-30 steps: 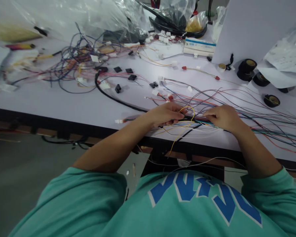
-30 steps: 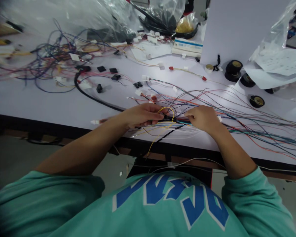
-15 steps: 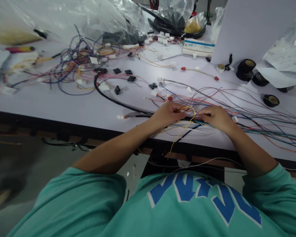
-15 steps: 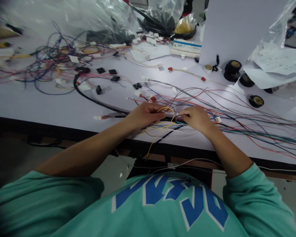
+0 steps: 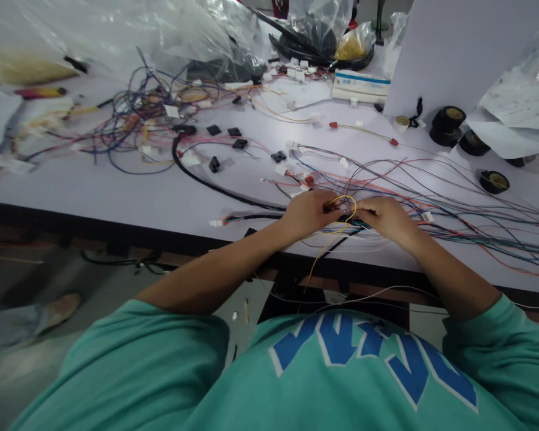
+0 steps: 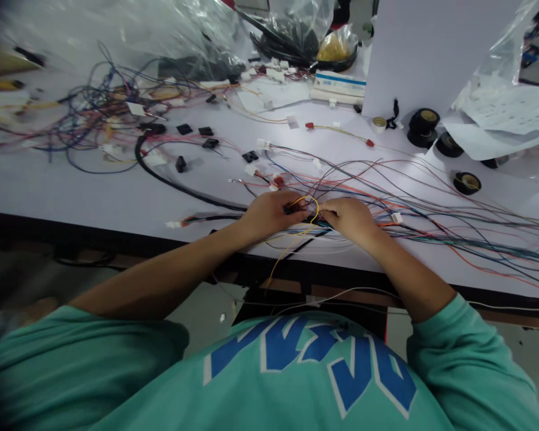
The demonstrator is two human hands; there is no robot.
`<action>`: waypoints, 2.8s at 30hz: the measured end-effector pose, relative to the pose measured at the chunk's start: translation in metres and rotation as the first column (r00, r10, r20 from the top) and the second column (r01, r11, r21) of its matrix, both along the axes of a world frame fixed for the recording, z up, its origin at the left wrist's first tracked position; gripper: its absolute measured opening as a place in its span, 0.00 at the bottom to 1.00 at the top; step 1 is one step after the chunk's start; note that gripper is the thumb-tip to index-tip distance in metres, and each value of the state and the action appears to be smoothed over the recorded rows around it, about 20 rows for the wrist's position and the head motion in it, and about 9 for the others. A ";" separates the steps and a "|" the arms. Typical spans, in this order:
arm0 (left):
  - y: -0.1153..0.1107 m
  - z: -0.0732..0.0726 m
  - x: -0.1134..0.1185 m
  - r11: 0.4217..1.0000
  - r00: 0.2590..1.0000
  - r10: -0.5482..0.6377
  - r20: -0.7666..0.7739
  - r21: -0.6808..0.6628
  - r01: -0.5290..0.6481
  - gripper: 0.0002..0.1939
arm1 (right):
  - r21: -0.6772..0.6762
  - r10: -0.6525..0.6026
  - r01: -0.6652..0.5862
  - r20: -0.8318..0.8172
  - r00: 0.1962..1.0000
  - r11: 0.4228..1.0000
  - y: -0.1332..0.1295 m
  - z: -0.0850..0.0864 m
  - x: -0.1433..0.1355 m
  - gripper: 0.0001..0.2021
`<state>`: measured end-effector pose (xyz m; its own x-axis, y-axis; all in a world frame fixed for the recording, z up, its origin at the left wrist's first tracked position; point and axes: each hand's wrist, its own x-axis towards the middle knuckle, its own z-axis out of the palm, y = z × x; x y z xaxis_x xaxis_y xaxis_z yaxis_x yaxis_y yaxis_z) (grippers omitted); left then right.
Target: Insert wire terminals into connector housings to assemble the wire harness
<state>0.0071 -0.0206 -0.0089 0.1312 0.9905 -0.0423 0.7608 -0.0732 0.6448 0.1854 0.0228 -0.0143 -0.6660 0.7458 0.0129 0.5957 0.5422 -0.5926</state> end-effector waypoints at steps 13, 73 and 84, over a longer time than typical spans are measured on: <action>0.014 0.024 -0.057 0.880 0.749 0.095 0.656 -0.408 0.245 0.09 | -0.086 -0.113 0.090 -0.321 0.940 0.992 0.003 -0.005 0.000 0.04; 0.021 0.012 -0.066 0.978 0.246 0.098 0.964 -0.139 0.155 0.07 | -0.111 0.022 -0.103 -0.567 0.823 0.989 -0.001 0.045 -0.057 0.06; 0.021 0.007 -0.056 0.954 0.163 0.159 0.974 -0.194 0.227 0.06 | 0.336 0.045 0.149 -0.506 0.862 0.930 -0.010 0.025 -0.056 0.06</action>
